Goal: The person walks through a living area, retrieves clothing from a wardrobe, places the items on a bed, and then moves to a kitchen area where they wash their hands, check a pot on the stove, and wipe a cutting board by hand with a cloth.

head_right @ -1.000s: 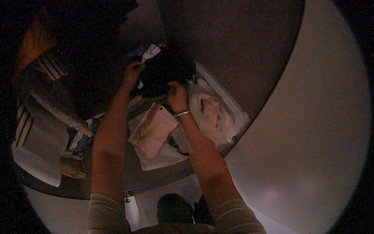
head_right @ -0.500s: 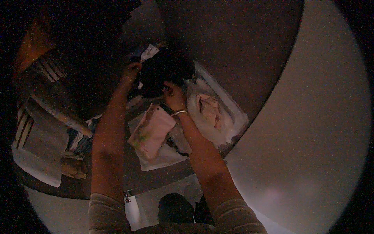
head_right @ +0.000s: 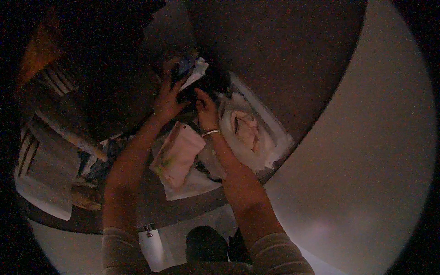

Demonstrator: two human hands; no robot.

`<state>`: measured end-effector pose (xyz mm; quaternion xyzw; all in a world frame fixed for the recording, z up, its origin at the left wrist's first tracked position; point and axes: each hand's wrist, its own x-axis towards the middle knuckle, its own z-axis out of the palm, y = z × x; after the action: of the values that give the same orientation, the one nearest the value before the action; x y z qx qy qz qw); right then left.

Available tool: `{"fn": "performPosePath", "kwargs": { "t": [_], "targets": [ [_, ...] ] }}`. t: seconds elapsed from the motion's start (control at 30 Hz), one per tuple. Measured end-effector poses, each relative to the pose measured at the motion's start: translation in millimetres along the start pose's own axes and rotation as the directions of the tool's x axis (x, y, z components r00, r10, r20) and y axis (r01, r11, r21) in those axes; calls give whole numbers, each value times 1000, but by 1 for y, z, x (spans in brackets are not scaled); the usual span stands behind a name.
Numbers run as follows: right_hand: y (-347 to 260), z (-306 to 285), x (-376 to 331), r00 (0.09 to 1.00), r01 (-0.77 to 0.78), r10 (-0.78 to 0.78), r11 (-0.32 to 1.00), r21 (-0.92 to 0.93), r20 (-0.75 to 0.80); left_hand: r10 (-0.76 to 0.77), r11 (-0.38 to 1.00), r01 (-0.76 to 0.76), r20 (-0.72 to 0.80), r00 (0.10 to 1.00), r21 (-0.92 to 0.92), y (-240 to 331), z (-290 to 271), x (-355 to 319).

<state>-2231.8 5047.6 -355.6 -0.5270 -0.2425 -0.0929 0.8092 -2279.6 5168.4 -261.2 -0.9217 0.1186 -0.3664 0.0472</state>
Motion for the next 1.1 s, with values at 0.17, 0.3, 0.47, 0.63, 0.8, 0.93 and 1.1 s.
{"fn": "performPosePath", "kwargs": {
  "t": [0.17,0.3,0.47,0.63,0.8,0.93,1.1],
  "targets": [
    [3,12,-9,997,69,-71,961,-268,2,-418,826,444,151,896,-349,-44,9,13],
    [13,0,-7,984,176,-163,926,-335,67,-219,962,241,160,962,-128,-17,8,6],
    [10,7,-17,993,102,-68,906,-411,96,211,977,-211,-38,977,-3,-3,-3,-23],
    [5,3,-17,994,108,-82,879,-464,75,115,990,-101,160,980,-96,26,-39,-47],
    [8,-7,-2,997,4,20,959,-284,79,-456,316,441,273,847,-840,98,-118,-82],
    [-35,26,-19,959,6,83,950,-312,271,-320,552,433,299,899,-713,132,-205,-154],
    [-103,39,-15,983,42,26,932,-359,182,-213,848,358,365,906,-392,178,-303,-185]
  ]
}}
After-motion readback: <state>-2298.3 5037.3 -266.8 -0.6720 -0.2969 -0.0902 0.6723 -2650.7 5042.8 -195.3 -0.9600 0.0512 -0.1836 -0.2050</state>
